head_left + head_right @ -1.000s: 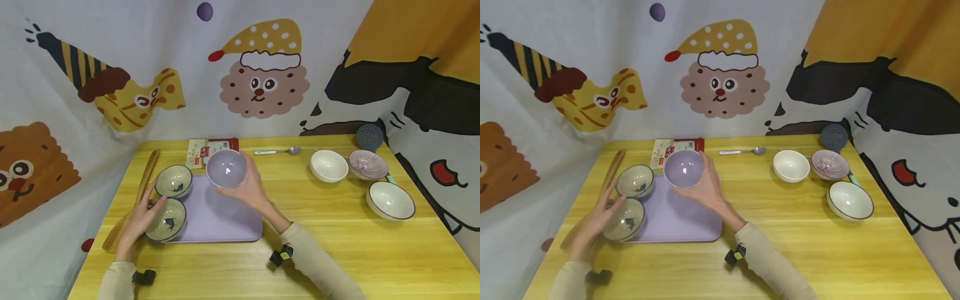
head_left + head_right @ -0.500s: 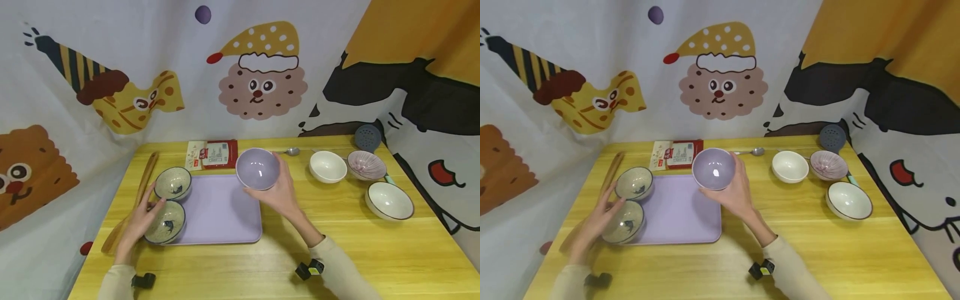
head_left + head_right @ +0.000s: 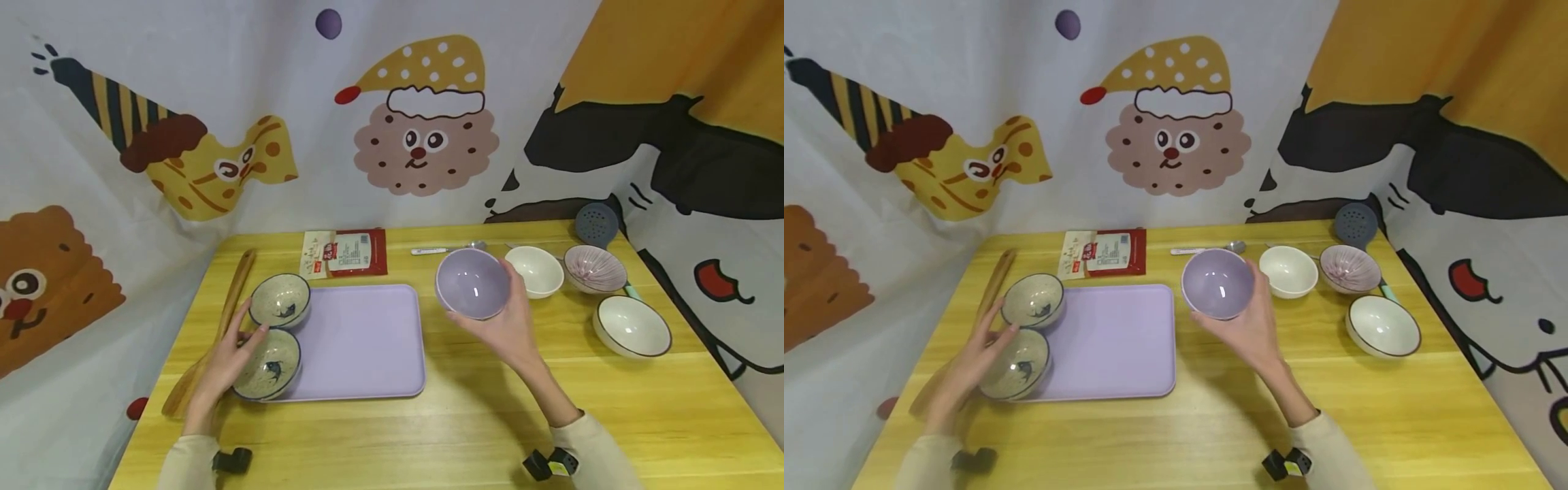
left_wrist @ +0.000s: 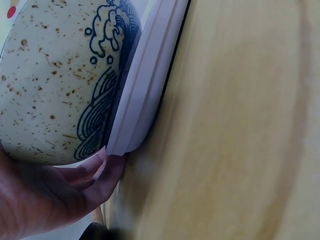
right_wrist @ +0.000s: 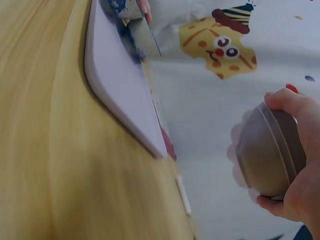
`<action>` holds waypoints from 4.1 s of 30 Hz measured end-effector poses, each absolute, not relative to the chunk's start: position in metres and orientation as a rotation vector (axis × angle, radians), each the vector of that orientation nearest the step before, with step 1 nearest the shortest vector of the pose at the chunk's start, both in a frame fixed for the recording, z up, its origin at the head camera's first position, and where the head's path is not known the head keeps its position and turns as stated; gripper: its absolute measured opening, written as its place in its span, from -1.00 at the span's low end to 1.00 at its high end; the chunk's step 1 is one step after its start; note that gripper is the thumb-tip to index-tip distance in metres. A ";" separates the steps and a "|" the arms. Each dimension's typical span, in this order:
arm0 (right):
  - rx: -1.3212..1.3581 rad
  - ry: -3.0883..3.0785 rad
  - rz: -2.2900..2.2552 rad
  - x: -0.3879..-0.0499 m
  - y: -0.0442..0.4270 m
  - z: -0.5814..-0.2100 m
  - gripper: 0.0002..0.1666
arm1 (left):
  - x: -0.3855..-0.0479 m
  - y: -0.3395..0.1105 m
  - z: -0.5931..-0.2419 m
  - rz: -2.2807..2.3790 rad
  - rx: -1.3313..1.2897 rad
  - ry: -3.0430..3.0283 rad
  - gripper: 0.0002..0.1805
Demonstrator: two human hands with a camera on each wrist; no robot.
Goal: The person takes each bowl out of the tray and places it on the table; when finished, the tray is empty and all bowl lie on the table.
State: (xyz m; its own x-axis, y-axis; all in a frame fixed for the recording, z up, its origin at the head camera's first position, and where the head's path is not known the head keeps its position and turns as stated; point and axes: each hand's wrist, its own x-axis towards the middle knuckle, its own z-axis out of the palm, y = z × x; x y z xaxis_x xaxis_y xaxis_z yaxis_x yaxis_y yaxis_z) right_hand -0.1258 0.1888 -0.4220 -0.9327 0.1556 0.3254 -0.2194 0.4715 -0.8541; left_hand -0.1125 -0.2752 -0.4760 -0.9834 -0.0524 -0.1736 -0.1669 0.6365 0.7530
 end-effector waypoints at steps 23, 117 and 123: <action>-0.392 -2.362 1.416 -0.087 0.264 -0.452 0.41 | -0.111 -0.275 -0.475 1.274 -0.179 2.715 -0.13; 0.508 -2.675 1.327 -0.143 0.125 -0.417 0.45 | -0.112 -0.276 -0.474 1.290 -0.183 2.723 -0.16; 0.627 -2.675 1.453 -0.158 0.112 -0.438 0.40 | -0.112 -0.276 -0.476 1.327 -0.162 2.698 -0.18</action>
